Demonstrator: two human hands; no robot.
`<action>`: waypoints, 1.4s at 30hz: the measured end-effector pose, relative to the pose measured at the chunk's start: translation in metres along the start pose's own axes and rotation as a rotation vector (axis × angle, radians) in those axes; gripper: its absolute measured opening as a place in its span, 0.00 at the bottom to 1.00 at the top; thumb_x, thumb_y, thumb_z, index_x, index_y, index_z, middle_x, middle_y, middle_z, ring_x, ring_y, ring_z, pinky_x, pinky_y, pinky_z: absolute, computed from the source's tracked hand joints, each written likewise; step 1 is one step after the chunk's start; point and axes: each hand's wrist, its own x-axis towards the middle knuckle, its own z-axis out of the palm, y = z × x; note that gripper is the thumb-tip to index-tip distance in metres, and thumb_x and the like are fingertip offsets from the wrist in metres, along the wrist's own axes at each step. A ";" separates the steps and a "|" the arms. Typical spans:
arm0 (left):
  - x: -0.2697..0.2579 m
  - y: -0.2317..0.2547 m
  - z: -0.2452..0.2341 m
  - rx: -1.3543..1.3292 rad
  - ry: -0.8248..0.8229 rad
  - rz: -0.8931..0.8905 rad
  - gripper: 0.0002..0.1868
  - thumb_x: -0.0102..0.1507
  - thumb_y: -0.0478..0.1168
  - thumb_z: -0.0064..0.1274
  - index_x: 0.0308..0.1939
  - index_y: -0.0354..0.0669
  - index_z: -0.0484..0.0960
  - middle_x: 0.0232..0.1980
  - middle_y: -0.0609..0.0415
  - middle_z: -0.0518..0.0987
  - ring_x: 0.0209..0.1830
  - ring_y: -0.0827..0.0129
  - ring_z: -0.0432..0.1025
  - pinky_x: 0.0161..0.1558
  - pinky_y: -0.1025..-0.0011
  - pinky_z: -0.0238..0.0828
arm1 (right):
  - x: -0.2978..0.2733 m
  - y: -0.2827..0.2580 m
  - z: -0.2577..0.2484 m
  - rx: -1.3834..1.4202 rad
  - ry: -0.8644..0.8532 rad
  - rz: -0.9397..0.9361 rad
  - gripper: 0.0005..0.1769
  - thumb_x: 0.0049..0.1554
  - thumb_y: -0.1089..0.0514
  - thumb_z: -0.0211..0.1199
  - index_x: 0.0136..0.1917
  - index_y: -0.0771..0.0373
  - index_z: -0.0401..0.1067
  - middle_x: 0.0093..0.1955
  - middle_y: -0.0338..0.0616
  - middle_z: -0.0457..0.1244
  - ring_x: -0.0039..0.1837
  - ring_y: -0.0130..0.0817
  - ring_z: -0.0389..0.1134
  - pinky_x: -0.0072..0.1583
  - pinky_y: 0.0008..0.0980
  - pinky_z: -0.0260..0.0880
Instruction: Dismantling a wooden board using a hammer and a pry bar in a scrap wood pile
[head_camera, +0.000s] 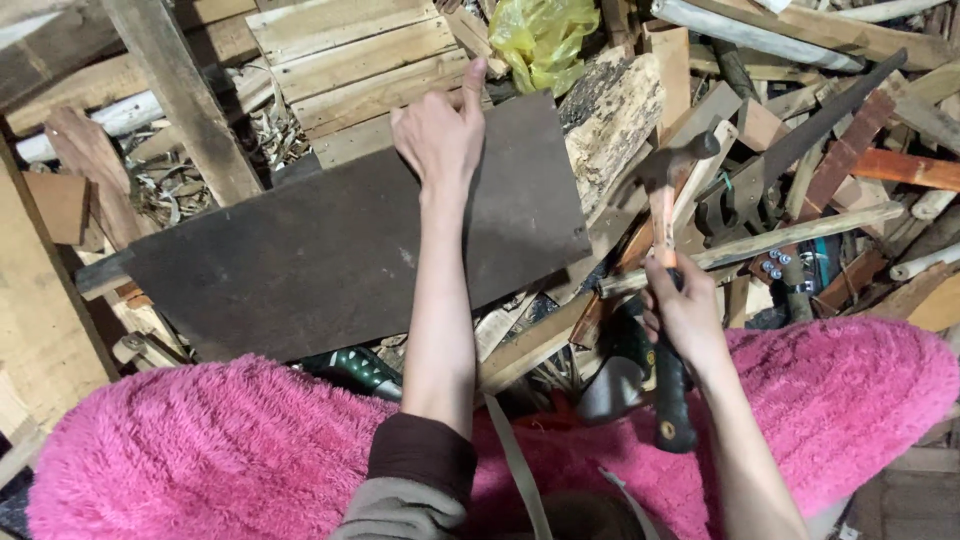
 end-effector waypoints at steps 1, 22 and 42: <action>-0.004 0.003 -0.004 0.002 0.002 0.007 0.40 0.62 0.79 0.13 0.09 0.60 0.54 0.12 0.70 0.52 0.10 0.73 0.50 0.59 0.48 0.63 | -0.003 0.012 -0.008 0.007 0.000 -0.003 0.07 0.67 0.58 0.54 0.53 0.64 0.68 0.28 0.38 0.56 0.22 0.26 0.52 0.24 0.27 0.52; -0.027 0.097 -0.244 -0.255 0.743 0.309 0.35 0.78 0.46 0.32 0.13 0.44 0.55 0.13 0.56 0.60 0.10 0.69 0.49 0.23 0.71 0.59 | -0.131 0.042 -0.083 0.020 0.211 -0.341 0.28 0.51 0.73 0.66 0.65 0.72 0.64 0.48 0.52 0.69 0.40 0.31 0.68 0.42 0.24 0.67; -0.079 0.156 -0.234 -0.898 0.773 0.771 0.26 0.72 0.39 0.42 0.17 0.51 0.60 0.31 0.50 0.76 0.17 0.78 0.49 0.36 0.82 0.74 | -0.039 0.063 -0.024 0.080 0.113 -0.472 0.29 0.50 0.64 0.70 0.66 0.63 0.73 0.66 0.62 0.67 0.70 0.57 0.65 0.71 0.53 0.63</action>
